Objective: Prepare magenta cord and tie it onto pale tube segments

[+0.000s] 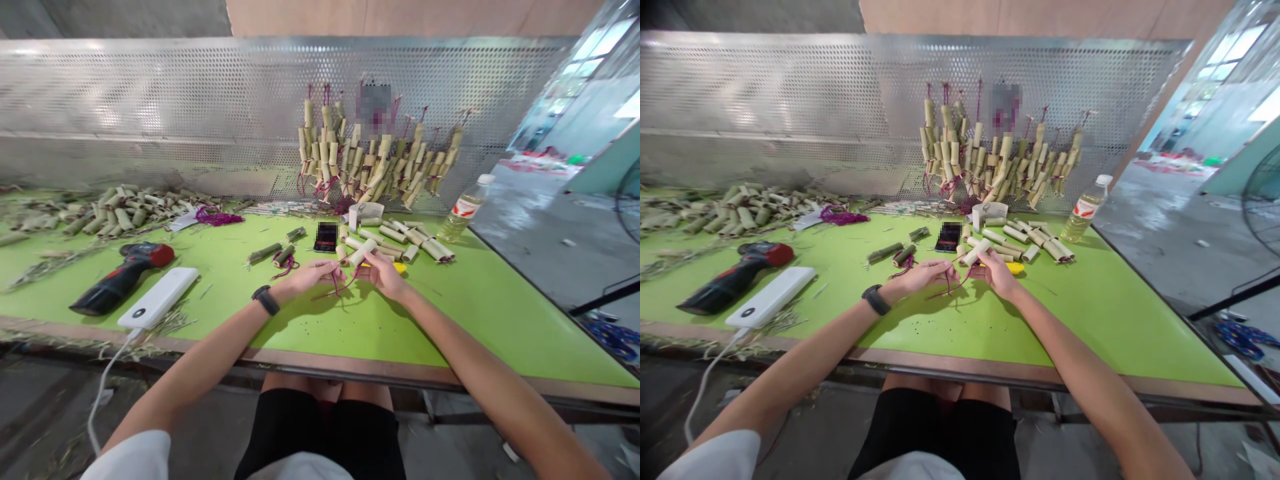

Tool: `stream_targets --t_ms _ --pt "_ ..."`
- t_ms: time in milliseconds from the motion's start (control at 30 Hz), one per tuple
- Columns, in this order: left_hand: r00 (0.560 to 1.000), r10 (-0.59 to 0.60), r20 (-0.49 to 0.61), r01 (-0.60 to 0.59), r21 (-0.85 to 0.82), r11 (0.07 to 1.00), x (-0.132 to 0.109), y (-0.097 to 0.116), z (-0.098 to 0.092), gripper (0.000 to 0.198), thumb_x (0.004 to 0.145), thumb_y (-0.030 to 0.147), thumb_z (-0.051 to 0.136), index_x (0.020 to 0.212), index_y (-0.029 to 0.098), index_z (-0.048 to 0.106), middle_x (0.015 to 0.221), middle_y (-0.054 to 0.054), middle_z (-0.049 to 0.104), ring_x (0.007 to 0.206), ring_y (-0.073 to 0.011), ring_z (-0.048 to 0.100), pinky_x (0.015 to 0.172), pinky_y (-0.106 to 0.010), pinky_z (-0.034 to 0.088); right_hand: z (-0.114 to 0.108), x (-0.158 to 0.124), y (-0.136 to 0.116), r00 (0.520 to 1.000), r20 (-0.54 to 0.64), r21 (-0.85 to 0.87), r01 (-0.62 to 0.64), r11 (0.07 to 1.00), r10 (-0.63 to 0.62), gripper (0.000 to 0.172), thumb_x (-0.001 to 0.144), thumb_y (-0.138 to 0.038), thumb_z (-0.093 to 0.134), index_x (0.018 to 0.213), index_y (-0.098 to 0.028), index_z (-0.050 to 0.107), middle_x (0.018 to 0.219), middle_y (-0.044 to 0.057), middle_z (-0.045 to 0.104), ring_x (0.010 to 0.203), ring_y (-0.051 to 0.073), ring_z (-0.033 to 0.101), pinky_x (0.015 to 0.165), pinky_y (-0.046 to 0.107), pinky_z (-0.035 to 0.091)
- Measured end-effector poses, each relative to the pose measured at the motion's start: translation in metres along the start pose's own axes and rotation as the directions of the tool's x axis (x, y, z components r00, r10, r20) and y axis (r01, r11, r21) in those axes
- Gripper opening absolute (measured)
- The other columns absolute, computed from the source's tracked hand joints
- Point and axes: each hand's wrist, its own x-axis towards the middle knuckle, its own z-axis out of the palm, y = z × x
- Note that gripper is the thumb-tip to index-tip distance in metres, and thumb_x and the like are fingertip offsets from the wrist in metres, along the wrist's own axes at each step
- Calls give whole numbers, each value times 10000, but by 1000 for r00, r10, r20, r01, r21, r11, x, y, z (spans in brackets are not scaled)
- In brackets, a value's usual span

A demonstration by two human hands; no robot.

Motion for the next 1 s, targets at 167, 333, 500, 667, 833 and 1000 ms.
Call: stream_targets --t_ms 167,333,500,667,833,1000 --pt "983 -184 21 184 -25 983 -2 -1 -1 429 908 540 774 905 112 752 952 -115 795 834 -173 758 897 -343 607 6 -3 -7 994 -91 93 -44 995 53 117 981 -336 638 994 -227 598 888 11 683 553 110 599 609 299 625" --pt "972 -232 30 229 71 971 -7 9 0 446 914 536 768 883 91 746 996 -139 802 677 -128 713 748 -305 609 10 -1 -8 963 -233 103 -115 988 137 186 985 -341 637 884 -219 540 723 -44 554 440 77 492 439 236 521" --pt "948 -310 75 293 180 939 -11 19 -4 554 887 642 741 964 94 764 996 -152 814 500 -95 620 522 -260 510 6 -1 -11 964 -225 38 -140 989 145 271 960 -424 665 851 -226 515 642 -79 444 384 42 300 337 184 343" --pt "902 -406 151 325 383 865 -15 26 -11 602 922 666 677 1111 108 803 1035 -172 819 456 -98 609 497 -272 489 6 -7 -15 983 -79 -102 -172 980 165 223 955 -429 658 1040 -228 614 742 -30 562 409 41 265 331 201 245" --pt "990 -59 -131 118 501 857 -11 29 -10 623 984 679 565 1125 120 800 1247 -177 772 504 -72 612 561 -270 523 14 -14 -15 985 26 -267 -156 951 169 422 981 -467 632 1349 -262 613 651 -61 515 410 62 271 367 220 207" --pt "987 151 -63 -112 411 905 -2 20 -4 653 891 687 693 1239 137 747 1205 -143 772 827 -155 708 694 -260 552 24 -22 -14 974 123 -448 -119 886 192 573 995 -580 618 1465 -257 565 561 -90 433 395 81 299 375 240 244"
